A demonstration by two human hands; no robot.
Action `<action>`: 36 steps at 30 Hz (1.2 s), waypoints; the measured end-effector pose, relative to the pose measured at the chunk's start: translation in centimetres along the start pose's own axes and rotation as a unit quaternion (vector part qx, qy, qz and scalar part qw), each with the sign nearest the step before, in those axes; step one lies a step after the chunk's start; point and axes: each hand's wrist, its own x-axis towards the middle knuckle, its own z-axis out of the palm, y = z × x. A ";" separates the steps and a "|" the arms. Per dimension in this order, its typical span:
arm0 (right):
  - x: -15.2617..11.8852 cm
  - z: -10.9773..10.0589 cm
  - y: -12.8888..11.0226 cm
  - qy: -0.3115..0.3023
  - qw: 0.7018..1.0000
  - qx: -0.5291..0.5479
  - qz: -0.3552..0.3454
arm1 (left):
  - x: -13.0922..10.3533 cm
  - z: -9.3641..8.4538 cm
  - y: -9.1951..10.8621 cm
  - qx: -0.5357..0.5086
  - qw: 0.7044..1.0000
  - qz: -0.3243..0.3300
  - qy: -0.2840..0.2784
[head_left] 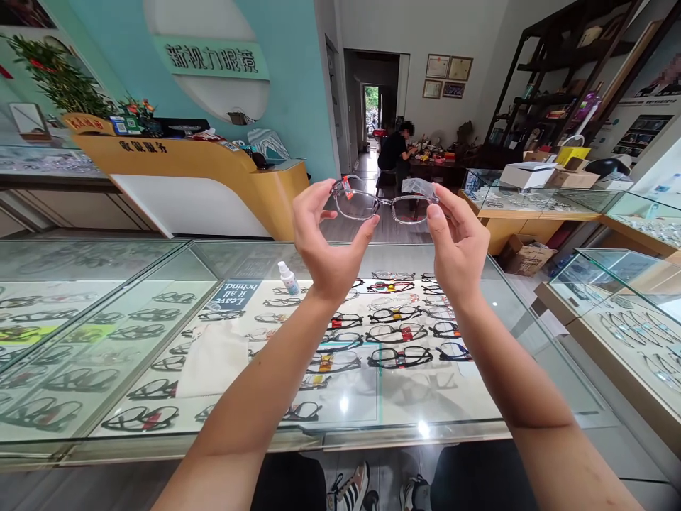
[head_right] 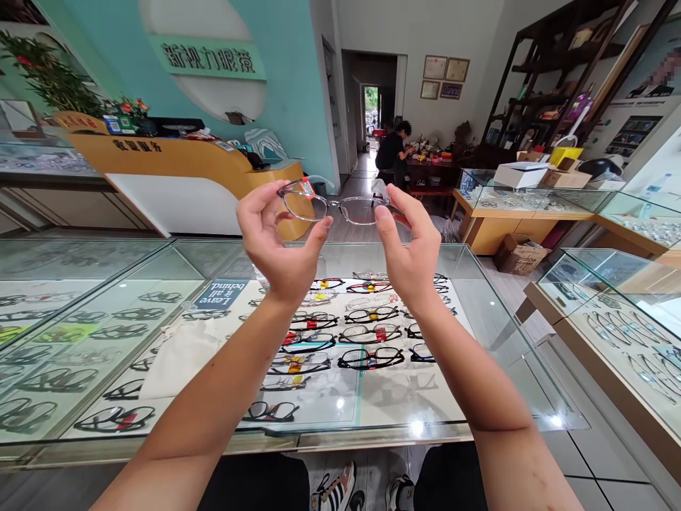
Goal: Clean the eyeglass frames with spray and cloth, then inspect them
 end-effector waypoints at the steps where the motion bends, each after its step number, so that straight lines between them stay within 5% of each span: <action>1: 0.0 0.0 -0.1 0.001 1.000 0.008 0.004 | 0.0 0.0 0.1 -0.007 1.000 0.004 0.002; 8: 0.2 -0.3 -1.1 -0.024 0.988 0.134 0.069 | 0.2 -0.1 0.1 -0.030 1.000 -0.001 -0.001; 24: 1.0 -0.9 -0.5 -0.123 0.954 0.241 0.131 | 0.2 -0.2 -1.0 -0.083 0.995 -0.026 -0.051; 36: 2.3 -2.6 0.0 -0.091 0.986 0.099 0.094 | 1.7 -1.2 -0.5 -0.024 0.995 0.058 -0.082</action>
